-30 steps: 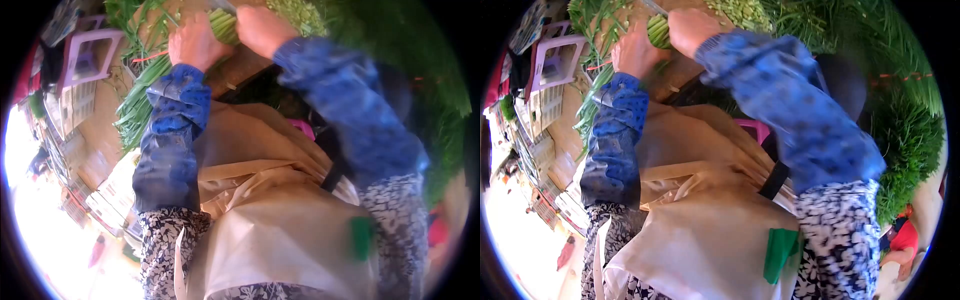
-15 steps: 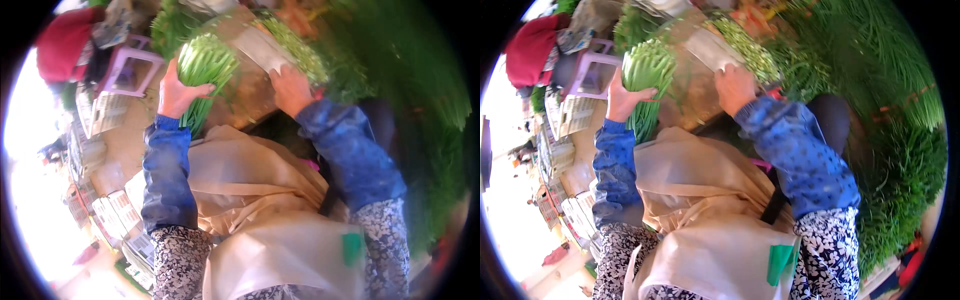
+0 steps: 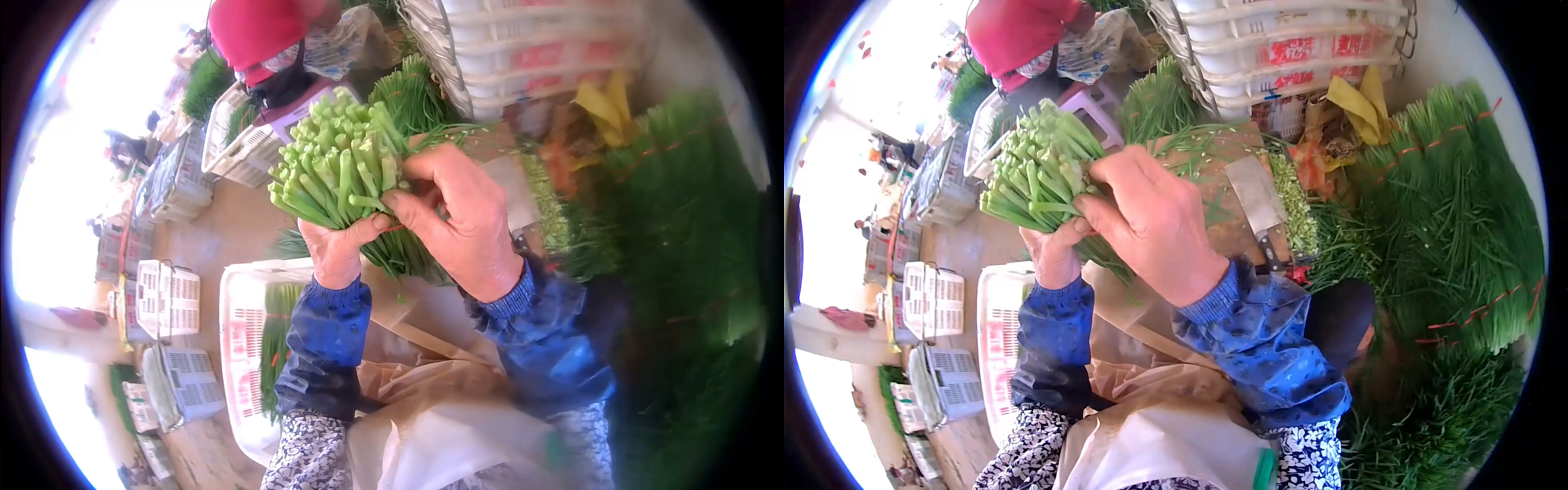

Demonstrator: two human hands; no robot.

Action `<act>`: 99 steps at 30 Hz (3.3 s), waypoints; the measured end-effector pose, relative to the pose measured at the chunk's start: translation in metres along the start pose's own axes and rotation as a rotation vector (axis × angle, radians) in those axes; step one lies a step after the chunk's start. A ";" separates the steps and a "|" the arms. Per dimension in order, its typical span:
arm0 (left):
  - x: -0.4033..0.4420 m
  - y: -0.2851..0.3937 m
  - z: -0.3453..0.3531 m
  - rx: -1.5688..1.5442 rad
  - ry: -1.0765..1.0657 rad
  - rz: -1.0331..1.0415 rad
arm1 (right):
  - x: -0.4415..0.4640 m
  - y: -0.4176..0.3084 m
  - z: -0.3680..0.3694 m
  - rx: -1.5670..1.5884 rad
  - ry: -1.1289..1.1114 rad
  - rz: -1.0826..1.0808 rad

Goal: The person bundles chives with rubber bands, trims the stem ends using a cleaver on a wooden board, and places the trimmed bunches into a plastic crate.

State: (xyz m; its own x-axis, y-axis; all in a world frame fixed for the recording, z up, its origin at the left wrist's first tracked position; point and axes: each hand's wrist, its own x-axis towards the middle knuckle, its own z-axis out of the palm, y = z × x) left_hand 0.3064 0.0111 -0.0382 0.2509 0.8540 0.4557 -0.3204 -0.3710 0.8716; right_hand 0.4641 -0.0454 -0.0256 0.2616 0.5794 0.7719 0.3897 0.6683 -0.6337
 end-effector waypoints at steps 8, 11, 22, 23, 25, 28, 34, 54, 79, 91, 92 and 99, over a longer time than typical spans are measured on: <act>-0.023 -0.013 -0.012 -0.115 0.028 0.004 | -0.004 -0.002 -0.001 0.021 -0.141 -0.039; -0.022 -0.010 -0.017 -0.189 0.015 0.005 | 0.000 -0.012 0.003 -0.117 -0.148 -0.126; -0.023 -0.017 -0.027 -0.232 -0.028 0.000 | -0.002 -0.019 0.024 -0.094 -0.145 -0.167; -0.021 -0.019 -0.029 -0.231 -0.028 0.000 | -0.001 -0.018 0.025 -0.093 -0.135 -0.188; -0.022 -0.024 -0.035 -0.154 -0.056 -0.037 | -0.002 -0.017 0.028 -0.066 -0.128 -0.185; -0.024 -0.030 -0.034 -0.189 0.011 -0.114 | 0.001 -0.016 0.034 -0.027 -0.114 -0.172; -0.017 -0.047 -0.026 -0.023 0.095 -0.074 | 0.020 -0.018 0.057 0.268 -0.030 -0.070; -0.069 0.004 -0.087 0.424 -0.509 -0.727 | -0.149 -0.015 0.036 0.908 -0.522 1.269; -0.086 0.000 -0.073 0.960 -0.485 -0.560 | -0.116 0.096 -0.016 -0.612 -0.237 0.489; -0.094 -0.002 -0.074 0.906 -0.456 -0.557 | -0.137 0.021 0.008 0.069 -0.551 0.601; -0.094 -0.001 -0.075 0.902 -0.471 -0.562 | -0.142 0.024 0.010 0.013 -0.516 0.427; -0.091 0.002 -0.078 0.794 -0.461 -0.618 | -0.145 0.035 0.007 -0.224 -0.464 0.204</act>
State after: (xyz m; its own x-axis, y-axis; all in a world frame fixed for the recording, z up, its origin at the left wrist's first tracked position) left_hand 0.2111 -0.0390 -0.0922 0.5344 0.8166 -0.2178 0.6130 -0.1970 0.7651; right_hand 0.4334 -0.1028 -0.1606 -0.0452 0.8652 0.4993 0.5630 0.4350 -0.7027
